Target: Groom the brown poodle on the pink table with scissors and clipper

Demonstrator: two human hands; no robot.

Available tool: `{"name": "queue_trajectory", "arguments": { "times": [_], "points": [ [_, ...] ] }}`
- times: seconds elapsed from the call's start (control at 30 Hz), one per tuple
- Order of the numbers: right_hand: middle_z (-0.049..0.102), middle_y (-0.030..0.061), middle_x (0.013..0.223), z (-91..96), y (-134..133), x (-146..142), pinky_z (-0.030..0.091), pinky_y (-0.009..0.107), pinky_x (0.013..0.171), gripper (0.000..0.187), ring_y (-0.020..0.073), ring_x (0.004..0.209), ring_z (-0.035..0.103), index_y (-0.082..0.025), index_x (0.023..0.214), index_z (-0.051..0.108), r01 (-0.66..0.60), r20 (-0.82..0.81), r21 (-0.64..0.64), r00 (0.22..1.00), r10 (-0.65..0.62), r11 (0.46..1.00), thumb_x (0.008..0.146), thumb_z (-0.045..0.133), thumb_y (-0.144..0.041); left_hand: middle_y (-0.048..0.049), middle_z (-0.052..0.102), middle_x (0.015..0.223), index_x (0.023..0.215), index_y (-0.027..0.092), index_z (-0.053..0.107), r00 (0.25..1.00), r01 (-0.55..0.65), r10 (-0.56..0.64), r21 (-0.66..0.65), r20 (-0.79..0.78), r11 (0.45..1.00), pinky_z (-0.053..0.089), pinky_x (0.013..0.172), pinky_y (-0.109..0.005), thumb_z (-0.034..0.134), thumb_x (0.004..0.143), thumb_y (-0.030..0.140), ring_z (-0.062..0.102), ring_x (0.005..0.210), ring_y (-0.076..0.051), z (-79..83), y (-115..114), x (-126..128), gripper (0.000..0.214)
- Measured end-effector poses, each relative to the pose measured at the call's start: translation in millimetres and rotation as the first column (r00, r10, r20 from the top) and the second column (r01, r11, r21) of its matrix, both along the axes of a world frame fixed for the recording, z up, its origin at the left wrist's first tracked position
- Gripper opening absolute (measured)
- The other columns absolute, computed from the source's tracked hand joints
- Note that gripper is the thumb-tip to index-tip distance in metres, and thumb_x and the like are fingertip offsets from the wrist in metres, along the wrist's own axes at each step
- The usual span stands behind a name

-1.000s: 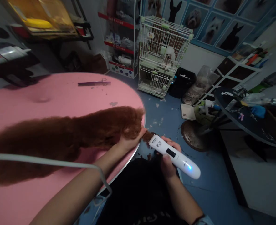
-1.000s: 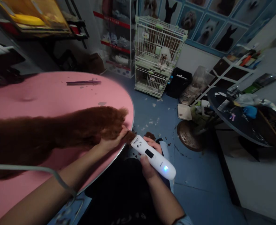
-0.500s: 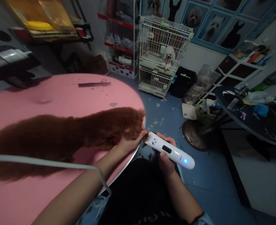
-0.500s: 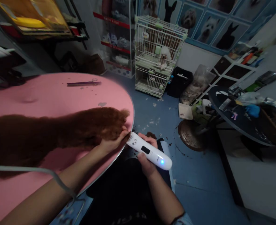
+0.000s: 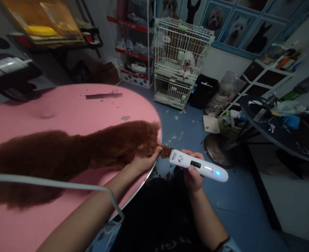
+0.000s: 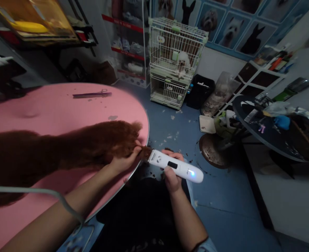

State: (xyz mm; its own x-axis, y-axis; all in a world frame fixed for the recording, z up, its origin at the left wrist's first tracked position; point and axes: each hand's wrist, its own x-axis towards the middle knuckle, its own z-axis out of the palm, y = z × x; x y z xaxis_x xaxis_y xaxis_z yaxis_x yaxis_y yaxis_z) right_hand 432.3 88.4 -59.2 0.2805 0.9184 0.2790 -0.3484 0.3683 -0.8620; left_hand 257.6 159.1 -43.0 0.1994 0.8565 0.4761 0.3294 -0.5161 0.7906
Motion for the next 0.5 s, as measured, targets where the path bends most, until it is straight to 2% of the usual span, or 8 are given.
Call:
{"name": "queue_trajectory", "arguments": {
  "times": [0.03, 0.1, 0.23, 0.4, 0.5],
  "points": [
    [0.068, 0.006, 0.106, 0.7, 1, 0, 0.048, 0.027, 0.057, 0.037, 0.0183, 0.077, 0.064, -0.024, 0.099, 0.052, 0.046, -0.01, -0.017, 0.999, -0.046, 0.999, 0.072, 0.07, -0.041, -0.0076, 0.069, 0.079, 0.081, 0.02, 0.061, 1.0, -0.003, 0.003, -0.004, -0.004, 1.0, 0.056, 0.081, -0.036, 0.046, 0.088, 0.032, 0.065, 0.077, -0.019, -0.2, 0, 0, 0.02],
    [0.068, 0.0052, 0.109, 2.2, 3, 0, 0.045, 0.023, 0.052, 0.034, 0.0147, 0.07, 0.062, -0.024, 0.1, 0.052, 0.04, -0.023, -0.056, 0.999, -0.041, 0.998, 0.073, 0.07, -0.036, -0.0078, 0.069, 0.079, 0.081, 0.019, 0.061, 1.0, 0.009, -0.009, -0.03, -0.005, 1.0, 0.055, 0.082, -0.037, 0.045, 0.088, 0.033, 0.065, 0.078, -0.02, -0.9, 1, 0, 0.021],
    [0.069, 0.0064, 0.107, 6.3, 8, -4, 0.045, 0.022, 0.051, 0.034, 0.0124, 0.063, 0.061, -0.022, 0.099, 0.053, -0.019, -0.071, -0.075, 0.997, 0.014, 0.997, 0.073, 0.07, -0.035, -0.0073, 0.068, 0.08, 0.082, 0.02, 0.06, 0.998, 0.042, -0.044, -0.062, -0.033, 0.997, 0.054, 0.084, -0.037, 0.044, 0.087, 0.031, 0.065, 0.079, -0.019, -1.0, 1, -1, 0.021],
    [0.072, 0.0038, 0.099, 11.1, 12, -7, 0.042, 0.022, 0.046, 0.032, 0.01, 0.052, 0.056, -0.023, 0.095, 0.051, 0.025, -0.123, -0.117, 0.992, -0.039, 0.993, 0.073, 0.068, -0.038, -0.0059, 0.066, 0.077, 0.082, 0.019, 0.059, 0.998, 0.051, -0.053, -0.052, -0.025, 0.997, 0.055, 0.08, -0.036, 0.044, 0.087, 0.03, 0.064, 0.075, -0.018, 0.8, 1, -2, 0.019],
    [0.073, 0.0036, 0.098, 12.4, 13, -9, 0.043, 0.023, 0.046, 0.031, 0.0094, 0.047, 0.055, -0.023, 0.094, 0.052, 0.007, -0.129, -0.148, 0.991, -0.026, 0.989, 0.072, 0.068, -0.037, -0.0058, 0.066, 0.075, 0.08, 0.02, 0.059, 0.998, 0.05, -0.052, -0.063, -0.032, 0.997, 0.055, 0.08, -0.036, 0.043, 0.087, 0.03, 0.064, 0.074, -0.019, 0.9, 1, -2, 0.02]
  ]
}}
